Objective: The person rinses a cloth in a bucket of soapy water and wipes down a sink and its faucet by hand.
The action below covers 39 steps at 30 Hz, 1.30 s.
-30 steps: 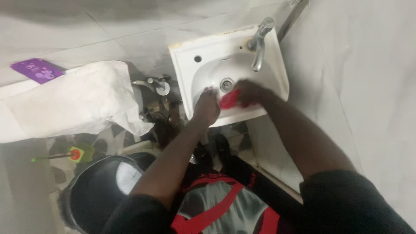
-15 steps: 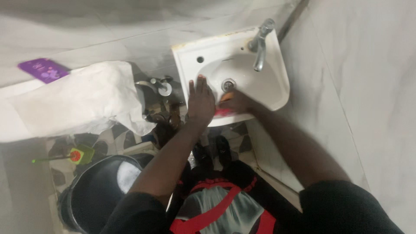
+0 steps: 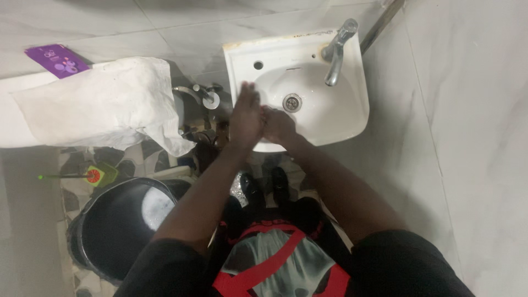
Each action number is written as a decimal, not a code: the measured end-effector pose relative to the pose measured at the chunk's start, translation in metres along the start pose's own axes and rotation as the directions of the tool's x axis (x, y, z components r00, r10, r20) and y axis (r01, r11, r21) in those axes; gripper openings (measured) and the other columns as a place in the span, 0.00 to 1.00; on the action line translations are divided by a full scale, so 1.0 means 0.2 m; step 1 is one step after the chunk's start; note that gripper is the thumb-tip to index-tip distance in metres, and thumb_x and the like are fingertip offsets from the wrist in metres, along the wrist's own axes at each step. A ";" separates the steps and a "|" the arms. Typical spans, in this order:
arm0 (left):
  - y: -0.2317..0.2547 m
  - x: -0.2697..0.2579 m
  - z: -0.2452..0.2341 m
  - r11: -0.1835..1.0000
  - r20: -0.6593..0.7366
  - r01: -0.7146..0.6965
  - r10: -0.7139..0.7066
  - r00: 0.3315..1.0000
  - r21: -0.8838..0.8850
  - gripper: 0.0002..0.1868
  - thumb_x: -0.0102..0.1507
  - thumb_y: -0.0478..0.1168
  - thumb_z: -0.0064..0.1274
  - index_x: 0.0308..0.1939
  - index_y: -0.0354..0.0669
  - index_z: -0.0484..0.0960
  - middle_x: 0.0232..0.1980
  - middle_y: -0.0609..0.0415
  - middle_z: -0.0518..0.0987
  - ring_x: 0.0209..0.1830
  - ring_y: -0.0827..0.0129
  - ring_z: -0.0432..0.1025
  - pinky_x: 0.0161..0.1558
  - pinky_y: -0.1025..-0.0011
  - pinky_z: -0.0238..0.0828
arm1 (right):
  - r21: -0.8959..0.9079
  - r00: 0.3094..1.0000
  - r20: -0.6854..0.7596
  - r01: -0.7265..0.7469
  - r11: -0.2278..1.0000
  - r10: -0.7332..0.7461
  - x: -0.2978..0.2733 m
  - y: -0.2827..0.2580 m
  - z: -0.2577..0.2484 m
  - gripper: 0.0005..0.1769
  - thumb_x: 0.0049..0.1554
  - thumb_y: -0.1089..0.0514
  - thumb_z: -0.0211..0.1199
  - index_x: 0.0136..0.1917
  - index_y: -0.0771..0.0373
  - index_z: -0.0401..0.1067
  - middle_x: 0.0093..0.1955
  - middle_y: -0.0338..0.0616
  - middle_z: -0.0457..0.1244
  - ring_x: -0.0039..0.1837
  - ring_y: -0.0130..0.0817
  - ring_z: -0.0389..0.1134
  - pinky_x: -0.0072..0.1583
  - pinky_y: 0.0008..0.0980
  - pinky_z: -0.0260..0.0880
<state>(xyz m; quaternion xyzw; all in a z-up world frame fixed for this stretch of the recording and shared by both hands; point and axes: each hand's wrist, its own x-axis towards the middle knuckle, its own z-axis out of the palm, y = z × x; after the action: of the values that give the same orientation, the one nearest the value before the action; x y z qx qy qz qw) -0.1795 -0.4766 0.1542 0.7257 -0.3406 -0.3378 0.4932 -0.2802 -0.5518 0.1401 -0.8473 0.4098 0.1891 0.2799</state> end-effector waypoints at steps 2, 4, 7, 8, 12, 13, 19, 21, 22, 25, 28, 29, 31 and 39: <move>-0.04 0.02 -0.03 0.839 0.081 -0.232 0.222 0.972 0.491 0.32 0.67 0.46 0.45 0.73 0.34 0.68 0.83 0.43 0.55 0.84 0.56 0.46 0.82 0.61 0.42 | 0.127 0.959 -0.201 0.226 0.966 -0.198 -0.05 0.02 0.02 0.27 0.57 0.45 0.61 0.61 0.67 0.70 0.59 0.54 0.68 0.61 0.49 0.70 0.61 0.48 0.71; -0.08 0.03 -0.02 0.411 0.256 -0.402 0.367 0.895 0.818 0.36 0.61 0.42 0.56 0.72 0.31 0.71 0.83 0.43 0.57 0.86 0.58 0.46 0.85 0.64 0.42 | 0.114 0.908 -0.253 0.370 0.922 -0.334 -0.13 0.11 0.04 0.26 0.60 0.45 0.59 0.62 0.66 0.71 0.61 0.55 0.67 0.62 0.51 0.68 0.63 0.50 0.68; -0.11 0.01 0.00 0.213 0.362 -0.423 0.272 0.892 0.881 0.34 0.59 0.39 0.53 0.71 0.33 0.70 0.81 0.41 0.56 0.84 0.55 0.44 0.79 0.60 0.40 | 0.084 0.858 -0.290 0.464 0.882 -0.424 -0.24 0.31 0.05 0.26 0.62 0.44 0.59 0.64 0.67 0.72 0.64 0.57 0.66 0.66 0.53 0.65 0.65 0.53 0.63; -0.11 0.00 0.01 0.236 0.352 -0.428 0.303 0.885 0.872 0.30 0.62 0.38 0.51 0.69 0.32 0.71 0.81 0.41 0.57 0.83 0.54 0.44 0.79 0.57 0.39 | 0.074 0.878 -0.285 0.420 0.905 -0.384 -0.27 0.38 0.04 0.28 0.62 0.43 0.60 0.64 0.67 0.72 0.64 0.59 0.65 0.67 0.54 0.63 0.66 0.55 0.61; -0.09 -0.02 0.04 0.226 0.407 -0.441 0.182 0.895 0.869 0.26 0.63 0.35 0.46 0.66 0.33 0.72 0.79 0.42 0.57 0.83 0.51 0.43 0.79 0.52 0.37 | 0.038 0.895 -0.353 0.303 0.952 -0.271 -0.30 0.64 -0.06 0.29 0.61 0.38 0.57 0.62 0.64 0.74 0.62 0.54 0.67 0.67 0.50 0.65 0.67 0.49 0.67; -0.09 -0.03 0.05 0.226 0.403 -0.436 0.179 0.898 0.871 0.26 0.63 0.35 0.46 0.66 0.33 0.72 0.79 0.42 0.57 0.83 0.51 0.43 0.79 0.52 0.37 | -0.094 0.922 -0.317 0.200 0.975 -0.220 -0.29 0.66 -0.08 0.29 0.62 0.39 0.56 0.61 0.64 0.75 0.61 0.55 0.67 0.67 0.50 0.64 0.66 0.48 0.67; -0.12 -0.11 0.17 0.541 0.412 -0.474 0.242 0.879 0.694 0.28 0.59 0.34 0.46 0.64 0.34 0.75 0.73 0.39 0.69 0.80 0.49 0.51 0.77 0.59 0.48 | -0.260 0.973 -0.229 -0.078 0.962 0.017 -0.25 0.39 -0.13 0.29 0.61 0.35 0.54 0.52 0.63 0.77 0.50 0.52 0.68 0.51 0.46 0.71 0.52 0.51 0.72; -0.05 -0.13 0.18 0.646 0.339 -0.382 0.197 0.920 0.661 0.21 0.63 0.33 0.45 0.61 0.36 0.78 0.66 0.38 0.74 0.73 0.49 0.64 0.70 0.56 0.60 | -0.139 0.987 -0.105 -0.139 0.980 0.125 -0.23 0.29 -0.17 0.30 0.64 0.33 0.52 0.52 0.61 0.77 0.44 0.49 0.70 0.45 0.42 0.74 0.52 0.47 0.75; 0.00 -0.11 0.18 0.646 0.336 -0.384 0.203 0.920 0.660 0.21 0.63 0.33 0.45 0.61 0.36 0.78 0.66 0.38 0.74 0.73 0.49 0.64 0.70 0.56 0.60 | -0.097 0.990 -0.068 -0.126 0.987 0.120 -0.20 0.26 -0.19 0.30 0.64 0.33 0.52 0.50 0.62 0.76 0.42 0.48 0.69 0.44 0.41 0.74 0.50 0.46 0.76; 0.10 -0.10 0.18 0.717 0.362 -0.167 -0.128 0.923 0.677 0.18 0.66 0.41 0.48 0.56 0.35 0.78 0.60 0.42 0.77 0.61 0.52 0.73 0.64 0.57 0.69 | -0.020 0.993 -0.066 -0.100 0.995 0.099 -0.13 0.32 -0.16 0.29 0.62 0.33 0.57 0.49 0.62 0.75 0.41 0.48 0.69 0.45 0.43 0.74 0.49 0.44 0.76; 0.07 -0.05 0.21 0.746 0.405 -0.264 -0.009 0.914 0.612 0.17 0.65 0.40 0.49 0.55 0.33 0.77 0.56 0.40 0.78 0.57 0.48 0.74 0.60 0.55 0.70 | 0.007 0.989 -0.111 -0.093 0.996 0.093 0.01 0.51 -0.08 0.22 0.59 0.40 0.60 0.48 0.63 0.76 0.42 0.49 0.69 0.47 0.43 0.74 0.50 0.43 0.74; 0.03 -0.02 0.24 0.776 0.457 -0.254 -0.049 0.888 0.577 0.19 0.64 0.38 0.47 0.57 0.35 0.77 0.58 0.40 0.78 0.59 0.49 0.73 0.62 0.57 0.70 | -0.003 0.989 -0.107 -0.104 0.995 0.103 0.04 0.57 -0.06 0.18 0.59 0.47 0.59 0.47 0.63 0.78 0.43 0.47 0.70 0.46 0.42 0.75 0.50 0.42 0.74; -0.10 0.02 0.29 0.806 0.508 -0.237 -0.090 0.857 0.542 0.21 0.63 0.35 0.44 0.60 0.37 0.77 0.60 0.41 0.78 0.61 0.50 0.73 0.64 0.58 0.69 | -0.285 0.984 -0.151 0.050 0.957 -0.096 0.08 0.75 -0.10 0.15 0.57 0.47 0.62 0.44 0.59 0.80 0.43 0.45 0.69 0.48 0.42 0.74 0.52 0.43 0.74; -0.21 0.09 0.40 0.664 0.431 -0.356 0.056 0.901 0.657 0.23 0.70 0.41 0.41 0.64 0.28 0.69 0.76 0.25 0.55 0.80 0.37 0.48 0.76 0.50 0.44 | 0.307 0.791 -0.593 0.391 0.868 -0.147 0.19 0.67 -0.04 0.22 0.54 0.55 0.70 0.58 0.68 0.71 0.52 0.54 0.63 0.55 0.48 0.65 0.57 0.45 0.66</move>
<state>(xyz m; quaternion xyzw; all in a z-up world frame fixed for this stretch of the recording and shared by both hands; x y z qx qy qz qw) -0.2285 -0.5193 0.0897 0.7376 -0.6144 -0.2490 0.1288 -0.3639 -0.6469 0.0817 -0.8364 0.3753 -0.1974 0.3473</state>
